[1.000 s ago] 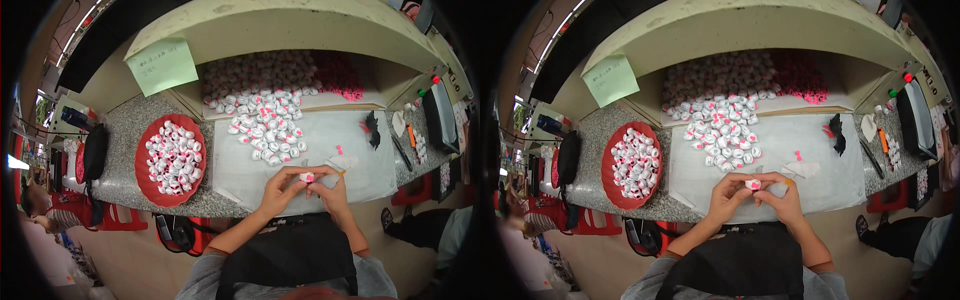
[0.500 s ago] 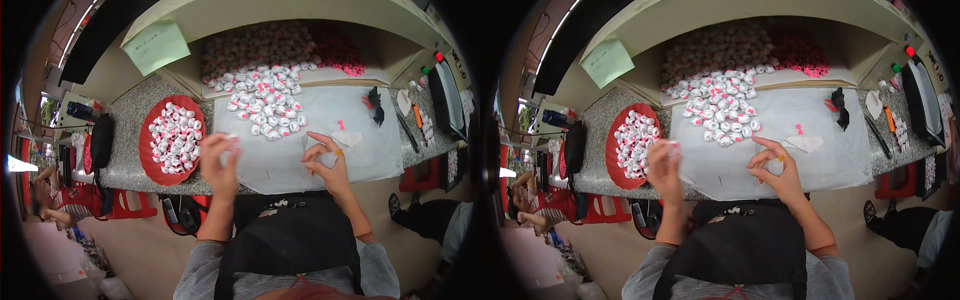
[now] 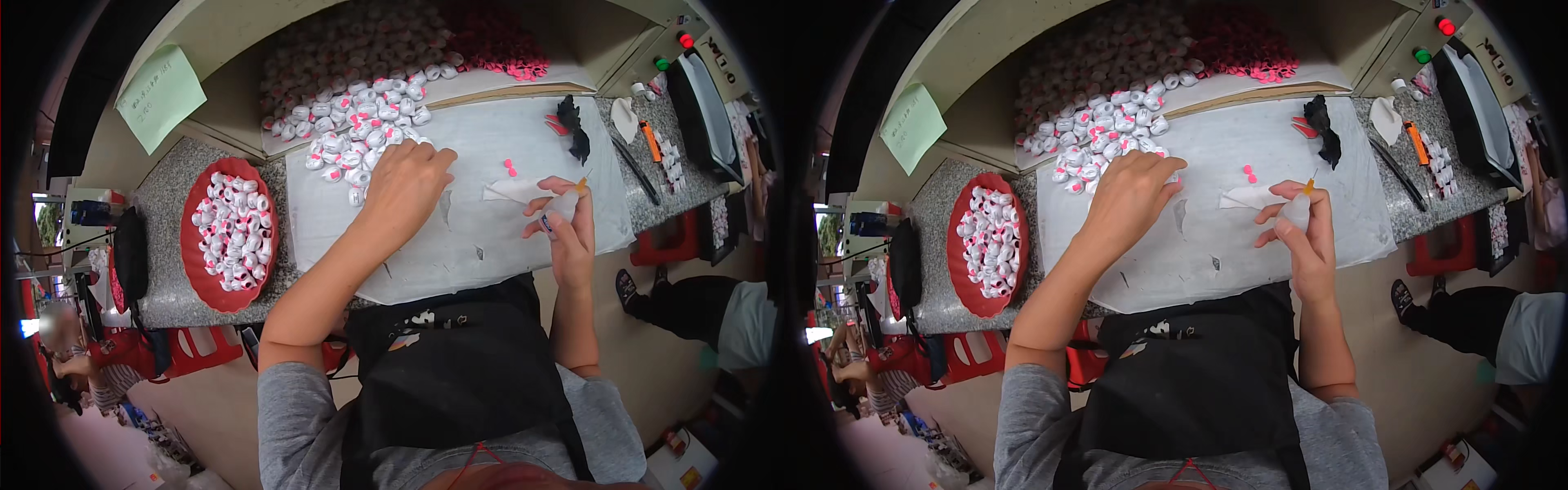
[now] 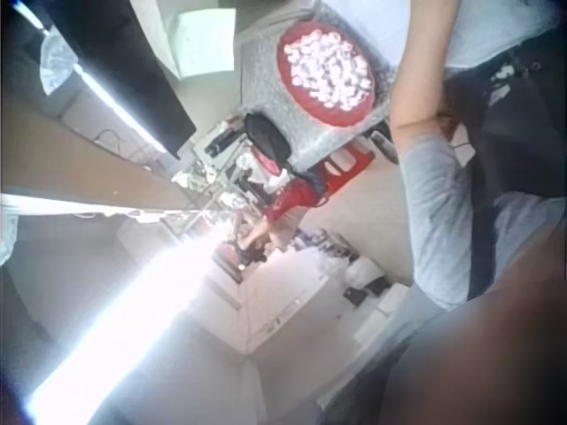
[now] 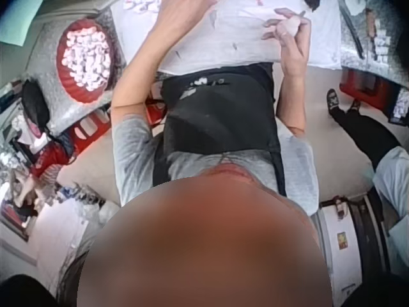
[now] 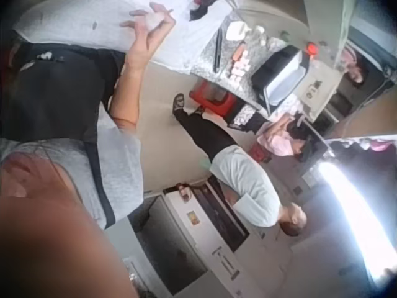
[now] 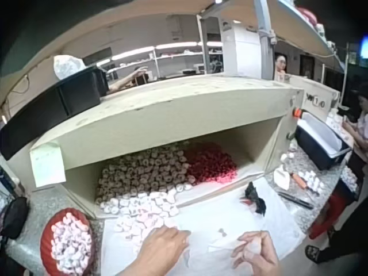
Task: Applying glue to small white plastic cat-head toy components to assemble them.
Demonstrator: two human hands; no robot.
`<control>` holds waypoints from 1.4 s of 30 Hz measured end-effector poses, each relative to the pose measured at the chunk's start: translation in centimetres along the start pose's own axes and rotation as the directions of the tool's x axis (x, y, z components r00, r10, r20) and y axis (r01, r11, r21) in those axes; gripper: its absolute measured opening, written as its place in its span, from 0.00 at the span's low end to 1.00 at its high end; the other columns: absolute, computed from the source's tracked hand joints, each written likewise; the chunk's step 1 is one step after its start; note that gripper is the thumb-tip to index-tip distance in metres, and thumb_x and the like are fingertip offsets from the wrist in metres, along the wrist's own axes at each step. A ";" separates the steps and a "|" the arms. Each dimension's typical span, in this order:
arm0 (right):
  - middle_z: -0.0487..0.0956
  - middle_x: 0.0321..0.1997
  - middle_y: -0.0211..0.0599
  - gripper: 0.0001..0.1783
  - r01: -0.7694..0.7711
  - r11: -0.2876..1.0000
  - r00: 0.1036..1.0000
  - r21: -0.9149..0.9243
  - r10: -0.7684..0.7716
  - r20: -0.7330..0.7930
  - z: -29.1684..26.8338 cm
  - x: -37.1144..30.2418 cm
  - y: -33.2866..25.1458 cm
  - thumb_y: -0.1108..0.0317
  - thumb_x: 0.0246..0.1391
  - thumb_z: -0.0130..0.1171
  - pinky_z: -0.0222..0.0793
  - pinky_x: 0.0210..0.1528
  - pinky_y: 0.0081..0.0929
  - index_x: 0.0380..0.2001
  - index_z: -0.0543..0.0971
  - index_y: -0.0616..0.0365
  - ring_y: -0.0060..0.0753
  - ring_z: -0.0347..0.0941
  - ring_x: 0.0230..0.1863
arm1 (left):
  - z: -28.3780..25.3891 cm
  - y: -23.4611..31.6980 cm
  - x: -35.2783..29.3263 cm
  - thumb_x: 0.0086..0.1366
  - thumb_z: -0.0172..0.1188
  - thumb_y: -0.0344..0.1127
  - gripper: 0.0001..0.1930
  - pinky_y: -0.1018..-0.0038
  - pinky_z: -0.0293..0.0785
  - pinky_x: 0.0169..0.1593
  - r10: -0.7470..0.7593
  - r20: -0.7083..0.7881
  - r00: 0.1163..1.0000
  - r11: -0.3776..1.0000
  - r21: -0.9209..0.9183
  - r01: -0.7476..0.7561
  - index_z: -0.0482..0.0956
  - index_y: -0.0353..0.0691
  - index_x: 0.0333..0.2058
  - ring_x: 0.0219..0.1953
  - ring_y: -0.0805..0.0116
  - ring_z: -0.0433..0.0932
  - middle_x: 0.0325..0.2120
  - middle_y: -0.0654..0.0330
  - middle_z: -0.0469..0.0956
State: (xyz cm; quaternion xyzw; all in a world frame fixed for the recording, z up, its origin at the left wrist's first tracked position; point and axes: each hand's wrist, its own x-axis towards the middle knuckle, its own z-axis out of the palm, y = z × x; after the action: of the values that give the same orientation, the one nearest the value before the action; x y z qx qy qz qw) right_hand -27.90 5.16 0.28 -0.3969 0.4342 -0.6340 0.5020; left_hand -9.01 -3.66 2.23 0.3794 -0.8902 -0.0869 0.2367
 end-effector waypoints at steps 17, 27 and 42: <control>0.59 0.39 0.39 0.25 0.037 0.999 0.981 0.019 -0.040 0.189 0.6 0.2 -0.4 0.77 0.44 0.43 0.68 0.31 0.25 0.49 0.55 0.64 0.31 0.63 0.36 | -1.0 1.0 -4.1 0.41 0.55 0.20 0.13 0.81 0.63 0.31 -0.390 0.056 0.919 0.507 -0.820 0.265 0.70 0.34 0.30 0.32 0.73 0.66 0.30 0.59 0.67; 0.63 0.30 0.38 0.15 0.209 0.943 0.953 0.261 -0.136 -0.271 3.5 0.8 -1.0 0.77 0.32 0.53 0.59 0.21 0.13 0.28 0.61 0.60 0.22 0.60 0.25 | 2.7 2.2 -5.6 0.51 0.49 0.24 0.15 0.73 0.67 0.40 -0.526 0.157 0.836 -0.121 -0.987 0.109 0.63 0.32 0.40 0.37 0.69 0.68 0.38 0.52 0.67; 0.66 0.28 0.36 0.25 0.613 0.741 0.789 -0.275 -0.560 0.253 4.9 -1.0 0.4 0.73 0.23 0.67 0.63 0.25 0.18 0.29 0.66 0.57 0.23 0.65 0.22 | 2.3 1.6 -7.1 0.49 0.49 0.18 0.17 0.80 0.63 0.43 -0.567 0.030 0.823 -0.122 -0.991 -0.048 0.62 0.31 0.41 0.40 0.71 0.67 0.38 0.54 0.67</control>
State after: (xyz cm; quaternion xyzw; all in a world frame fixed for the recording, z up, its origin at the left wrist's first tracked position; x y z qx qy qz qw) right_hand -22.99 5.34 1.36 -0.6421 0.3500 -0.6416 0.2313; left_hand -6.92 2.51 -1.78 0.2701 -0.3669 -0.6633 0.5937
